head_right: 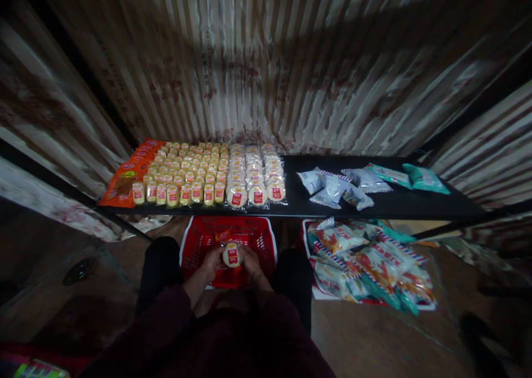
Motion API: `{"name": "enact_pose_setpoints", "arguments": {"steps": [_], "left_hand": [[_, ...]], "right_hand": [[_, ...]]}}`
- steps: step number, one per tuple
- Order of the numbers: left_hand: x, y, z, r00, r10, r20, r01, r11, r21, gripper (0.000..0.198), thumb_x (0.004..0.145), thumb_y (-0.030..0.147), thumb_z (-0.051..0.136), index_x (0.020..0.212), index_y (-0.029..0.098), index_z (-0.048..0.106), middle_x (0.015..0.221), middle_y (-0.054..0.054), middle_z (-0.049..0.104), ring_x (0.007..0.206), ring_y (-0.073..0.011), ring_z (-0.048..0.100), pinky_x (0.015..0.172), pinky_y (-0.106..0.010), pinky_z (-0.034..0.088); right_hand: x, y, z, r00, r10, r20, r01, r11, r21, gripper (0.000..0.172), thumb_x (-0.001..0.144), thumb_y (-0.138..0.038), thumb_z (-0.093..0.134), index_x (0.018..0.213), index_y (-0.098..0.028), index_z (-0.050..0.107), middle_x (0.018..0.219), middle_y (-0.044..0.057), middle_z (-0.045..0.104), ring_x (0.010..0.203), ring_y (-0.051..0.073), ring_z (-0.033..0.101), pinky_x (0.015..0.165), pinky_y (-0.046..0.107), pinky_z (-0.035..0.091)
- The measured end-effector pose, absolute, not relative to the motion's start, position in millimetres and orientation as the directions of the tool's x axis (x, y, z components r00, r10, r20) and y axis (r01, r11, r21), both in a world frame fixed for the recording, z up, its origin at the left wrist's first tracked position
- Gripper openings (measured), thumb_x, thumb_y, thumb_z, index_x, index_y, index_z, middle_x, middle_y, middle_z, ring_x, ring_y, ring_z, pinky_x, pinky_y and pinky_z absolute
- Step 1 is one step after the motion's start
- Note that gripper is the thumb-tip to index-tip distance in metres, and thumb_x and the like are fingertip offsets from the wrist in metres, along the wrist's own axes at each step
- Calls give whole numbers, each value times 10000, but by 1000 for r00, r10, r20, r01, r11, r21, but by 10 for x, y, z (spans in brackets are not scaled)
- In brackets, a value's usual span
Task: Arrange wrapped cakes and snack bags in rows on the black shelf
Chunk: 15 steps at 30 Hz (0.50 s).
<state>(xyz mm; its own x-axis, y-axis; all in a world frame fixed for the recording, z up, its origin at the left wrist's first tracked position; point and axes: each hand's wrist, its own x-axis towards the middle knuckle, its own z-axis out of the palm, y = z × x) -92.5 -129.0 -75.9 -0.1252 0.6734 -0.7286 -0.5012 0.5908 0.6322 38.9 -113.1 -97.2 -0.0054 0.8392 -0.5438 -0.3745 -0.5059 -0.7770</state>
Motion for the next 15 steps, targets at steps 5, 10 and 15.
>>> {"name": "enact_pose_setpoints", "arguments": {"steps": [5,10,15], "left_hand": [[-942,-1268,-724,-155,726,-670,-507,524,685,293,660,243,693,930,139,644,753,-50,692,630,-164,644,557,-246,484],[-918,-1243,-693,-218,763,-609,-508,444,738,304,590,345,761,787,139,658,712,-36,680,618,-148,614,591,-251,475],[-918,-1214,-673,-283,758,-587,-512,398,761,261,572,310,765,741,138,666,666,-17,669,564,-131,589,558,-248,468]], "right_hand": [[366,-1132,-921,4,856,-517,-385,-476,-791,435,459,-393,803,828,-189,692,754,21,731,705,206,668,703,332,508],[366,-1092,-869,-6,870,-494,-388,-457,-800,395,466,-365,805,799,-181,702,753,19,729,703,197,662,708,323,507],[343,-1069,-812,19,879,-476,-349,-441,-827,388,460,-391,801,771,-181,704,742,21,727,716,201,654,691,308,497]]}}
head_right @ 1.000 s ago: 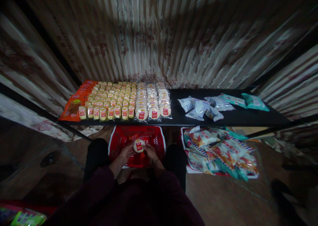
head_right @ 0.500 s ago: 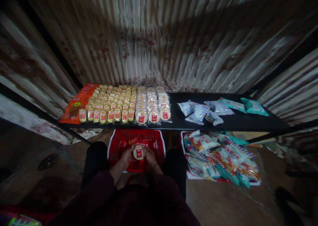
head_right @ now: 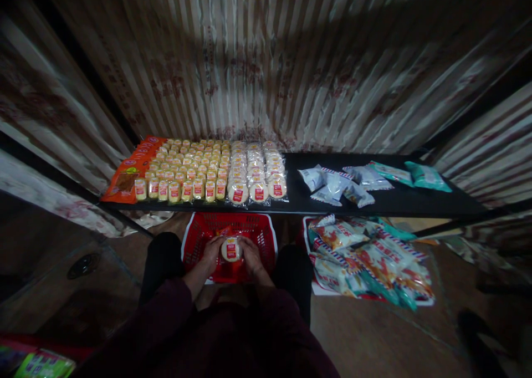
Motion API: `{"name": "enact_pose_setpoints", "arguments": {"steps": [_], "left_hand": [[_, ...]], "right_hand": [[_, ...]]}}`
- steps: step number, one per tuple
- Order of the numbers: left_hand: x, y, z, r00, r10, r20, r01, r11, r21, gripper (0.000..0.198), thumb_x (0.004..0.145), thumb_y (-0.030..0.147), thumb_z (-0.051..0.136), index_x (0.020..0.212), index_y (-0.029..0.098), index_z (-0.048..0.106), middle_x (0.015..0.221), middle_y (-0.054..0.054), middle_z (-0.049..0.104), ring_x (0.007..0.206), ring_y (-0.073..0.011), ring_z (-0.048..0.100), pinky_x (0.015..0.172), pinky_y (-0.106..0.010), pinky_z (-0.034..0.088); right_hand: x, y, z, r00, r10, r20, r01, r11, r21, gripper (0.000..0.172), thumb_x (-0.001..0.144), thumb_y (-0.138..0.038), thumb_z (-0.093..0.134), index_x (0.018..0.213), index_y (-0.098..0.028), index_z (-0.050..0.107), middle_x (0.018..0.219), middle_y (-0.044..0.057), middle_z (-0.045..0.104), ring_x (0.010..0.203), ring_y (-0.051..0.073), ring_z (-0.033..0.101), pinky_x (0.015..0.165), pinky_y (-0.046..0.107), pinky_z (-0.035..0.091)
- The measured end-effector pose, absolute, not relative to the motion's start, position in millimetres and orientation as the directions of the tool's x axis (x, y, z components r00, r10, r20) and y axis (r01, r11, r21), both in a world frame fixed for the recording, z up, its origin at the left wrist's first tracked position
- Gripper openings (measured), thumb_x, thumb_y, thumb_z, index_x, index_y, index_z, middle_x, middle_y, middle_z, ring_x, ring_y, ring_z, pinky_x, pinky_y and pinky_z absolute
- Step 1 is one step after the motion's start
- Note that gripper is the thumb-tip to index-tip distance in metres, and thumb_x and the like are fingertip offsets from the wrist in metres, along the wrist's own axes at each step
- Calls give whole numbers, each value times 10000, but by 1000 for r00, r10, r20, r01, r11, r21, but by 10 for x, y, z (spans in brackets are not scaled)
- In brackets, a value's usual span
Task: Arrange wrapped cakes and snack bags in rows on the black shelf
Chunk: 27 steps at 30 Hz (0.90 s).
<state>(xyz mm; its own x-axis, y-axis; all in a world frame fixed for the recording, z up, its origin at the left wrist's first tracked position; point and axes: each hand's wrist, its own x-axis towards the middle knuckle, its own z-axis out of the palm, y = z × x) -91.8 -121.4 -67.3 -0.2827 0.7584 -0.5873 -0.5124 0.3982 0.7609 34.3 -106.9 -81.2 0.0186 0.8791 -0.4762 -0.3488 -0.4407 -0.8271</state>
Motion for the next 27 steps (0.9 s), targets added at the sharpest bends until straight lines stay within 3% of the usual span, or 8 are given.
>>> {"name": "enact_pose_setpoints", "arguments": {"steps": [5,12,18,27], "left_hand": [[-904,-1196,-658,-339,729,-595,-526,378,762,290,577,338,774,760,136,677,592,2,643,488,-114,571,497,-237,453],[-897,-1153,-612,-393,700,-597,-550,342,762,306,555,375,797,679,137,650,508,27,597,420,-94,533,451,-222,437],[-885,-1152,-564,-376,675,-635,-564,376,735,314,610,399,754,761,146,644,530,25,609,408,-113,538,425,-242,436],[-897,-1190,-452,-292,731,-617,-563,390,729,303,604,359,745,795,135,676,690,-27,677,560,-130,605,532,-247,477]], "right_hand": [[300,-1134,-764,-6,875,-484,-334,-458,-824,404,496,-461,788,779,-185,702,758,26,730,728,203,654,685,308,494],[296,-1213,-766,-143,841,-522,-386,-533,-753,382,509,-408,815,807,-196,704,754,25,735,676,186,659,650,291,495],[318,-1210,-746,-57,821,-568,-367,-547,-753,352,510,-336,811,816,-199,705,696,4,722,585,146,628,578,258,471],[316,-1172,-662,31,857,-514,-434,-452,-779,312,508,-329,809,760,-185,693,670,0,713,575,138,625,554,243,483]]}}
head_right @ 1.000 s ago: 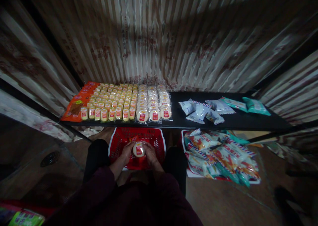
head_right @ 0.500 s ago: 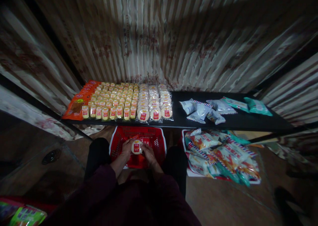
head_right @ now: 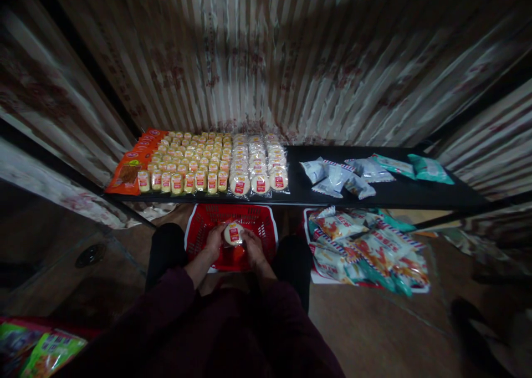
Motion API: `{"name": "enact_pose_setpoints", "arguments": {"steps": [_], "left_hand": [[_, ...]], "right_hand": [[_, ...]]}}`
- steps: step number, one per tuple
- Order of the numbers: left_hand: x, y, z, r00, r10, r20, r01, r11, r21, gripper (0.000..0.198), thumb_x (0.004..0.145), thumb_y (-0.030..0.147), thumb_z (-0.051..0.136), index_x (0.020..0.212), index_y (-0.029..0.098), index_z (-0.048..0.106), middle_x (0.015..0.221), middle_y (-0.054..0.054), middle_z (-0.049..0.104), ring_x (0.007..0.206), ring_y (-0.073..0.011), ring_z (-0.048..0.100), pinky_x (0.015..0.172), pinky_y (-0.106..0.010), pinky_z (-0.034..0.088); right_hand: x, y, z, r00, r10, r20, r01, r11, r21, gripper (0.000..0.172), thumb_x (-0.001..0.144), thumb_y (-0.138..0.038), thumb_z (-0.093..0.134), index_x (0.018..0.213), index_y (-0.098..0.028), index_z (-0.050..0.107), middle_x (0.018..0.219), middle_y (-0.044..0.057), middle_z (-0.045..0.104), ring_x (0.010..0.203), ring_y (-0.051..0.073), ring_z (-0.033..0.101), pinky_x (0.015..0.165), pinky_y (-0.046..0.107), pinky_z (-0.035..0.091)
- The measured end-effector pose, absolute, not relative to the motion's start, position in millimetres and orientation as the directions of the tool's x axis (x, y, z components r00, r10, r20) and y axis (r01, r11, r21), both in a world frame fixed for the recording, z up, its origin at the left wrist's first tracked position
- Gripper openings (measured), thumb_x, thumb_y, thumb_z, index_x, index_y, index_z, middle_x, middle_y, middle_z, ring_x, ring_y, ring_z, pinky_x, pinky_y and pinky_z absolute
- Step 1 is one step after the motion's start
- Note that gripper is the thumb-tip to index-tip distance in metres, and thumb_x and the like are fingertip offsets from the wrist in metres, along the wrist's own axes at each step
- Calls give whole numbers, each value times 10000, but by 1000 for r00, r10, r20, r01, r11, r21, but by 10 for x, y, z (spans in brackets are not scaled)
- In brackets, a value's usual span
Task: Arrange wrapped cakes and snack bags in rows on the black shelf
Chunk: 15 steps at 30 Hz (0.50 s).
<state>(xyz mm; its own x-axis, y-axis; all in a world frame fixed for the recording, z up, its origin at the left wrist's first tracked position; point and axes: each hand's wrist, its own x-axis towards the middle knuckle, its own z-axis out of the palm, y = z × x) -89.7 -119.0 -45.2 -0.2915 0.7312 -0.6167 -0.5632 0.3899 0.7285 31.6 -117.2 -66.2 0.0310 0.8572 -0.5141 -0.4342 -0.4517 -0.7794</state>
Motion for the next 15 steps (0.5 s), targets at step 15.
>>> {"name": "enact_pose_setpoints", "arguments": {"steps": [15], "left_hand": [[-752,-1278,-536,-385,746,-543,-420,382,823,155,684,108,672,807,160,596,687,2,640,560,-101,594,581,-231,483]], "right_hand": [[382,-1208,-637,48,854,-518,-548,-411,-728,298,545,-295,807,808,-213,694,746,-9,733,630,125,663,560,205,514]]}}
